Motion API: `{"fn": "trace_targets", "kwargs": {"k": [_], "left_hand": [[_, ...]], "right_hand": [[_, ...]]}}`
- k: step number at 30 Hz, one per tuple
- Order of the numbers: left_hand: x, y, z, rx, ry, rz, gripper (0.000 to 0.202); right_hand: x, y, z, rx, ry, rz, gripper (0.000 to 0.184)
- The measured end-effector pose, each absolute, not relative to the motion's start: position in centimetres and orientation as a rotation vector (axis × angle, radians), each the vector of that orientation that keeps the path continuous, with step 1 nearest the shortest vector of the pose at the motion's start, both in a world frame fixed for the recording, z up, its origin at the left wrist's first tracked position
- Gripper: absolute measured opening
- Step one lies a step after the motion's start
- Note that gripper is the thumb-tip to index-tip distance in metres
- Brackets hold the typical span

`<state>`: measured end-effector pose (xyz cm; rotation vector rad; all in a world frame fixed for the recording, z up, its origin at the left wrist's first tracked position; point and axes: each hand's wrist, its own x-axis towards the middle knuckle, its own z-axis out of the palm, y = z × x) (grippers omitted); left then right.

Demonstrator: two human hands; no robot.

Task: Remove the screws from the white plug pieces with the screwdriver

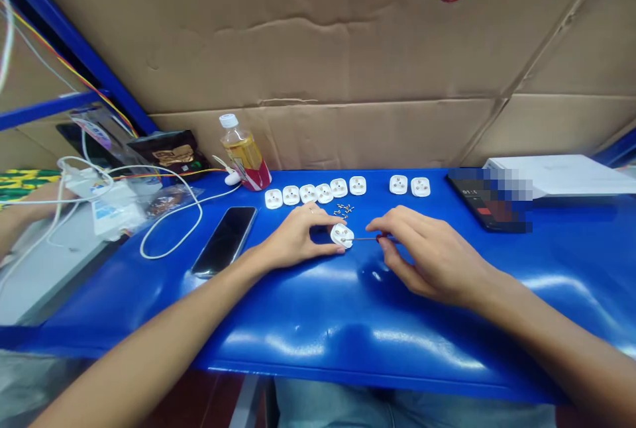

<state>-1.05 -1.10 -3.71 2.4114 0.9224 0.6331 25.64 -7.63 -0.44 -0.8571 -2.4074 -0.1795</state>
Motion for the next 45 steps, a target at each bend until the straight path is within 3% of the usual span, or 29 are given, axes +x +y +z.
{"fn": "trace_targets", "kwargs": {"k": [9,13,19,24,31,38,45], "left_hand": [[-1.10,-1.09,-3.92,2.407,0.914,0.641,0.048],[-1.10,-1.07,-3.92,2.422,0.910,0.634,0.046],[-1.12,-1.08,-3.87,2.423,0.907,0.615,0.048],[-1.07,-1.09,-3.84,2.434,0.897,0.630,0.046],[-1.09,-1.07,-3.86,2.426,0.902,0.621,0.048],[-1.08,-1.08,-3.76,2.418,0.912,0.614,0.048],[-1.03,-1.11,-3.69,2.423,0.911,0.610,0.049]], "right_hand": [[25.35,-7.90,-0.43,-0.800,-2.428,-0.348,0.015],[25.27,-7.93,-0.15,-0.788,-2.419,-0.308,0.023],[25.56,-7.79,-0.67,-0.837,-2.389,-0.304,0.016],[25.43,-7.69,-0.62,-0.892,-2.339,-0.176,0.021],[25.39,-7.63,-0.70,-0.906,-2.346,-0.197,0.012],[25.40,-7.77,-0.81,-1.064,-2.345,-0.181,0.025],[25.35,-7.71,-0.52,-0.879,-2.360,-0.112,0.013]]}}
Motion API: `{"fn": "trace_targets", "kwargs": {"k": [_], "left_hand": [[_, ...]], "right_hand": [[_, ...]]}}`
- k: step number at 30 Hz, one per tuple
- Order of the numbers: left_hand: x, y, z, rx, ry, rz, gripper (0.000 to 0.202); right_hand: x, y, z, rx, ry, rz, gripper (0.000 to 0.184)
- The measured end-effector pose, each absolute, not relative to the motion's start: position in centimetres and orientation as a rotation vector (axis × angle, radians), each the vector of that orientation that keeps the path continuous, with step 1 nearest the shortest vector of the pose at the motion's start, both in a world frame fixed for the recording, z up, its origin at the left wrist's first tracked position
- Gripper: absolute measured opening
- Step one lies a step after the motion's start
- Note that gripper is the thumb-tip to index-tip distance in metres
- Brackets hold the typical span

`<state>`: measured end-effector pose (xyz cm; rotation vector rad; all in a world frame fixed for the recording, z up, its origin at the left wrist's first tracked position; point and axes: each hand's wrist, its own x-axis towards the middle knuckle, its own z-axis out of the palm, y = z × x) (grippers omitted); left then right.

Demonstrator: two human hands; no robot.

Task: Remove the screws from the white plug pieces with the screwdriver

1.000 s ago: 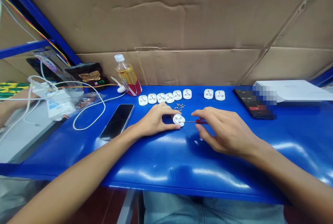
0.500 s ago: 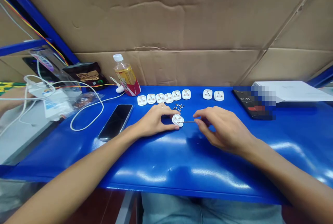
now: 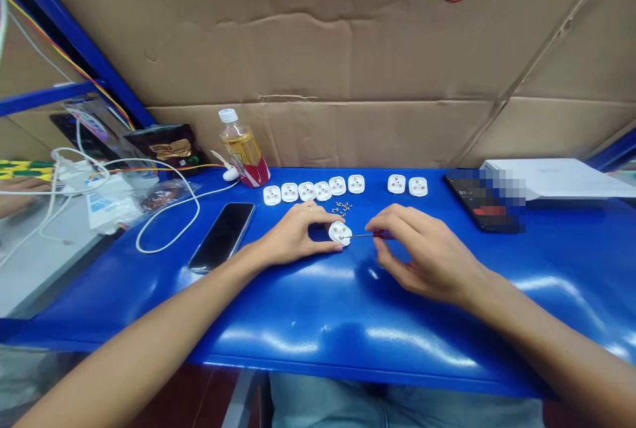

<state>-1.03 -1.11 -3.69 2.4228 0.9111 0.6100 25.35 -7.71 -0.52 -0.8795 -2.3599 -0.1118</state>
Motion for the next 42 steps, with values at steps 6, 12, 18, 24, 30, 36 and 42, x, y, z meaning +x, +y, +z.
{"fn": "trace_targets", "kwargs": {"k": [6,12,18,24,30,36,42], "left_hand": [[-1.13,-1.09,-3.72,2.412,0.921,0.599,0.049],[-1.12,-1.15,-3.65,2.420,0.898,0.607,0.049],[-1.10,-1.18,-3.62,2.422,0.908,0.586,0.048],[-1.15,-1.15,-3.75,2.429,0.897,0.600,0.049],[-1.22,-1.08,-3.81,2.439,0.904,0.586,0.050],[-1.16,-1.04,-3.85,2.435,0.885,0.610,0.049],[-1.09,-1.09,-3.71,2.428,0.894,0.587,0.049]], "right_hand": [[25.57,-7.47,-0.76,-0.906,-2.357,-0.220,0.011],[25.40,-7.85,-0.79,-0.927,-2.300,-0.049,0.024],[25.65,-7.70,-1.09,-1.053,-2.326,-0.083,0.017],[25.50,-7.83,-0.82,-0.953,-2.330,-0.002,0.015],[25.50,-7.78,-1.00,-1.018,-2.308,-0.097,0.009],[25.41,-7.75,-0.84,-0.960,-2.328,-0.067,0.016],[25.42,-7.59,-0.96,-0.903,-2.398,-0.041,0.007]]}}
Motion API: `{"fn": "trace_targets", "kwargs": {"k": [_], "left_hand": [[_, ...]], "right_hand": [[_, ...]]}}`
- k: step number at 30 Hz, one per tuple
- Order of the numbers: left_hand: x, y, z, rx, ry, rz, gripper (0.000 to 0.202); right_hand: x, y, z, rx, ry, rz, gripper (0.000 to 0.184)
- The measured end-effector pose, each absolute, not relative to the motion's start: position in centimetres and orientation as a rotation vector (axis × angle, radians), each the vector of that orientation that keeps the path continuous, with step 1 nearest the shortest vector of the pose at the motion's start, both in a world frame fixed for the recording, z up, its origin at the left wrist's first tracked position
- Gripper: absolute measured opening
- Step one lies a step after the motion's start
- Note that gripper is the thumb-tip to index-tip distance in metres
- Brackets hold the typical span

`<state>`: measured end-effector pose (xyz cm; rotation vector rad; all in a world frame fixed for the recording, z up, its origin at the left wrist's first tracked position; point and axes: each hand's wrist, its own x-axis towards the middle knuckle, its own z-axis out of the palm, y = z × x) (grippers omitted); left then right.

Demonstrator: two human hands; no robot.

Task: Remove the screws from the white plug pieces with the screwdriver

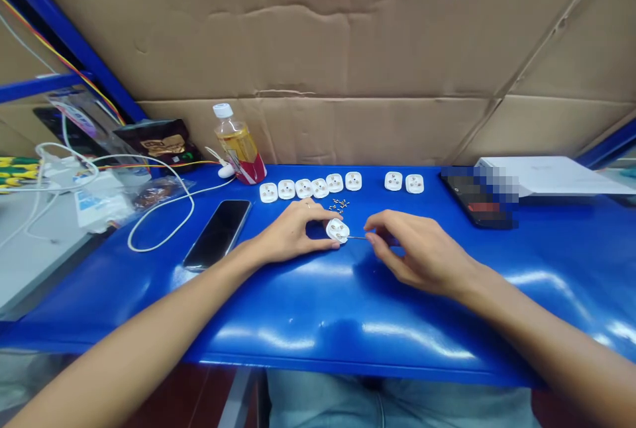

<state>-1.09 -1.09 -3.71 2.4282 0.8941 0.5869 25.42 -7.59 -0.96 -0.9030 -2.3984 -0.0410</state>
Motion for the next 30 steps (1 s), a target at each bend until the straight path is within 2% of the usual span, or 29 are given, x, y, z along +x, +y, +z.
{"fn": "trace_targets", "kwargs": {"k": [5,11,17,30], "left_hand": [[-1.1,-1.1,-3.8,2.439,0.891,0.601,0.050],[-1.2,-1.2,-3.7,2.396,0.887,0.680,0.072],[-0.8,-1.2,-3.5,2.383,0.925,0.699,0.054],[0.1,-0.5,-3.8,2.488,0.885,0.549,0.050]], "right_hand": [[25.6,-7.5,-1.0,-0.957,-2.325,-0.032,0.009],[26.0,-6.9,-1.4,-1.054,-2.252,-0.120,0.013],[26.2,-5.9,-2.3,-1.313,-2.279,0.080,0.025],[26.3,-5.8,-2.2,-1.358,-2.278,0.175,0.022]]}}
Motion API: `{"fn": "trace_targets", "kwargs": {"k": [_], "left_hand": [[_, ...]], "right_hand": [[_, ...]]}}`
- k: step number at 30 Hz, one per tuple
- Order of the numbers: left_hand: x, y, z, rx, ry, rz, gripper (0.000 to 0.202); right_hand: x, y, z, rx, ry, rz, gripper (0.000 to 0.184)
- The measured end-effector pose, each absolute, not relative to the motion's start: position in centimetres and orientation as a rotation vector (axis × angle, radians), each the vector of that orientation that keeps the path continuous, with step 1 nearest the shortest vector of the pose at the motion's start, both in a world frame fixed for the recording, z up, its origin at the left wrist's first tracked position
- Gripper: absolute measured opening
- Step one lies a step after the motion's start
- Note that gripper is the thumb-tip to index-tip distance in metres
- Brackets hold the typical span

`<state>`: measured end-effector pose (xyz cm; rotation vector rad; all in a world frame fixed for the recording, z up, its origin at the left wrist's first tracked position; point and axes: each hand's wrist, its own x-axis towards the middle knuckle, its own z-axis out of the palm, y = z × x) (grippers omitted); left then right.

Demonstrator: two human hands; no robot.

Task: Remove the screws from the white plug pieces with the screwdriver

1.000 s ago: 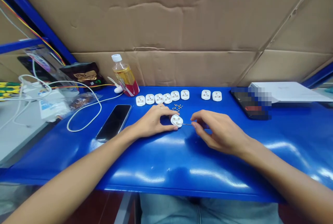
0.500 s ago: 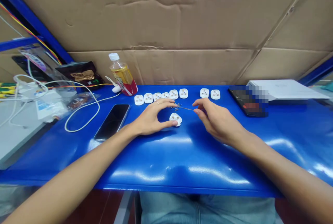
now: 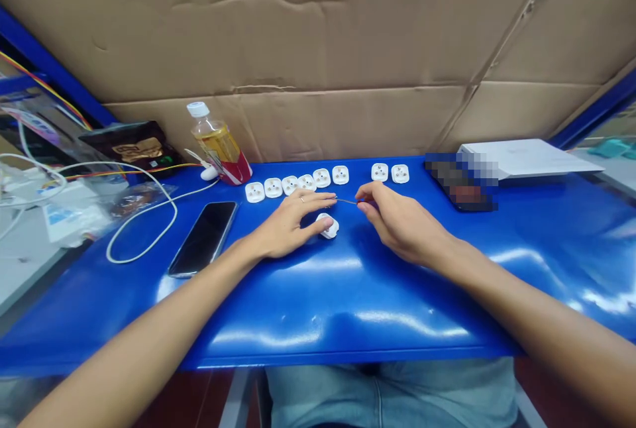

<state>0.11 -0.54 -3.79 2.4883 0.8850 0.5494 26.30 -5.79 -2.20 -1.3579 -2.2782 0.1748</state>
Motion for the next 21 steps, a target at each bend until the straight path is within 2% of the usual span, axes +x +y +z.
{"fn": "trace_targets", "kwargs": {"k": [7,11,14,17,21], "left_hand": [[0.2,-0.4,-3.8,2.463,0.942,0.601,0.054],[0.4,-0.7,-3.2,2.322,1.169,0.738,0.060],[0.9,-1.3,-2.7,2.147,1.321,0.605,0.053],[1.1,-1.8,-2.4,2.097,1.273,0.448,0.042],[0.8,-1.2,-1.2,2.041,1.169,0.462,0.035]], "right_hand": [[26.7,-5.6,-2.0,-1.334,-2.200,0.123,0.020],[26.9,-5.8,-1.7,-1.261,-2.158,0.070,0.019],[27.0,-5.9,-1.5,-1.206,-2.129,0.018,0.018],[27.2,-5.9,-1.5,-1.161,-2.118,0.014,0.014],[27.4,-6.1,-1.5,-0.920,-2.203,0.141,0.010]]}}
